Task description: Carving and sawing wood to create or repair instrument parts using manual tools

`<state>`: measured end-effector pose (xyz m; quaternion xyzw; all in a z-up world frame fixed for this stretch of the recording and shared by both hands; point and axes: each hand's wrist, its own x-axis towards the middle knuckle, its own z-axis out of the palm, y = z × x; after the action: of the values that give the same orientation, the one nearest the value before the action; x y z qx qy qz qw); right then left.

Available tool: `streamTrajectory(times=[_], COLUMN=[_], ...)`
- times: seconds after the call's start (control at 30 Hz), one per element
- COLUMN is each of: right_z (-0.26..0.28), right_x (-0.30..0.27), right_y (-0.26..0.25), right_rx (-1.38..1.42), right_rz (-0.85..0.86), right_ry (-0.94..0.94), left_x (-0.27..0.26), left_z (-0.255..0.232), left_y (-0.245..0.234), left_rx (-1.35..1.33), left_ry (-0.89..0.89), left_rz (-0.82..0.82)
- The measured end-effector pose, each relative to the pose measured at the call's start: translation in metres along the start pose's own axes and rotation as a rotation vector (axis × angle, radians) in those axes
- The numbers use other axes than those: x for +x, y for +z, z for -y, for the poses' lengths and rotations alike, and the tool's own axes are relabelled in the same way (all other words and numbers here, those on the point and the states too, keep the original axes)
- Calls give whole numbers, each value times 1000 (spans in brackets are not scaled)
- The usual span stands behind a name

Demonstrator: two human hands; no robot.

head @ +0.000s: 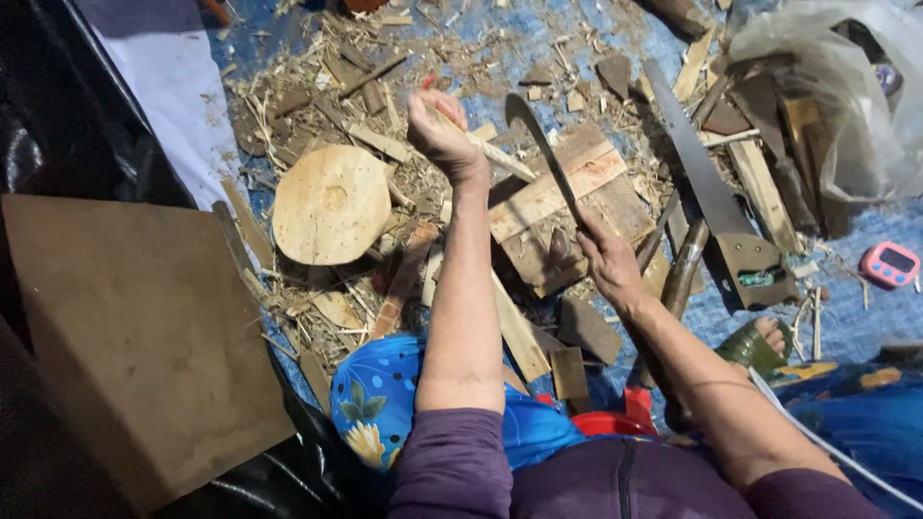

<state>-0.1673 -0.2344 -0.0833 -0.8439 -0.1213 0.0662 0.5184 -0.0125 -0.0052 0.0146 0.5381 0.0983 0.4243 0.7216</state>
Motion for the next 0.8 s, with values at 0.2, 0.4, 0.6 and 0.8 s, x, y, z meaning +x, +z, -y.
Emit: streamTrajectory(times=[0.2, 0.4, 0.6, 0.8], right_z=[-44, -29, -35, 9], right_x=[-5, -5, -11, 0], right_y=[20, 10, 17, 0], right_rx=[14, -163, -123, 57], right_rz=[204, 53, 53, 19], right_ry=[200, 124, 35, 90], left_x=[2, 18, 36, 45], left_z=[-12, 9, 14, 19], left_y=[-2, -4, 4, 24], left_rx=[-80, -17, 80, 181], left_ry=[-40, 10, 4, -48], left_rz=[-18, -133, -196, -248])
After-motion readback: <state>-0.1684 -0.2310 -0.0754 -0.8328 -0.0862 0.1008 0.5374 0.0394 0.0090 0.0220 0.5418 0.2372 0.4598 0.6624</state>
